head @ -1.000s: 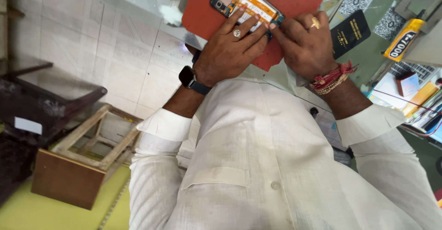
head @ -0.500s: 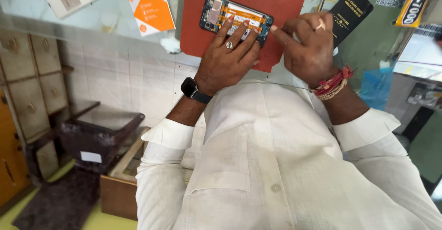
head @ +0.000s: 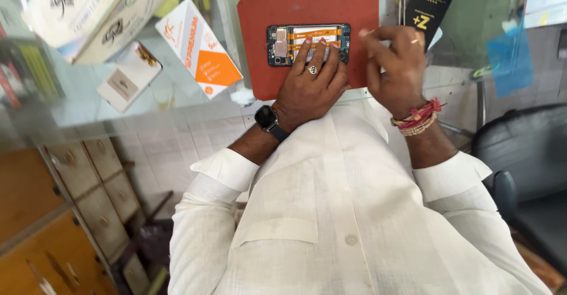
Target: The person works on a disassembled smartphone placed on a red mat, using a small tool to adjust internal components near the battery. They repeatedly move between the counter and a nearby workbench, handling a black phone case and other small parts before returning to the phone.
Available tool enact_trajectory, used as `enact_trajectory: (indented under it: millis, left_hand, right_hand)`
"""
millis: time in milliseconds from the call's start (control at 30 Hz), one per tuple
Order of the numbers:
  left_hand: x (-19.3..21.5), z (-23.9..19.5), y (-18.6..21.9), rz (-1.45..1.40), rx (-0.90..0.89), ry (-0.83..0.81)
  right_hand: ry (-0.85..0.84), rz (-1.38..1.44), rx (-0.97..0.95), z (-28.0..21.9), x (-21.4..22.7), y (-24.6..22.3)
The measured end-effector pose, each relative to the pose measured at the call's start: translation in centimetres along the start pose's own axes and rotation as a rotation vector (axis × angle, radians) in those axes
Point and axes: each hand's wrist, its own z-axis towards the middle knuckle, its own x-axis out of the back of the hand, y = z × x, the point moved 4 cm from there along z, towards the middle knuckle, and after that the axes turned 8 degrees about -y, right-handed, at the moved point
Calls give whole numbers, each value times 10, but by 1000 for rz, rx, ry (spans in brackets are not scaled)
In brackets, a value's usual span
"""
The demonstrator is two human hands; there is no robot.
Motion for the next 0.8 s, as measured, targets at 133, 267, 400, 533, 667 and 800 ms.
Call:
enact_trajectory:
  millis: [133,267,400,533,667,800]
  left_hand:
    - [-5,-2,-3,-52,6,26]
    - [-9,-4,-3,-88,19,37]
    - [-8,-5,-6,-91,-5,44]
    - [-5,-6,-8,-143,-13,40]
    - [1,-10,-16,-183,-16,39]
    - [1,-9,-24,-171,-51,16]
  right_hand:
    - [-17,-121,11,-4,-18,-13]
    - [29,-195,18,-7,-28,-22]
    - [10,-240,-1,-6,-32,-23]
    - [-15,-275,4,-3,-33,-22]
    - [-63,-308,21,-2,-33,-23]
    - [-89,-350,12,-2,-34,-26]
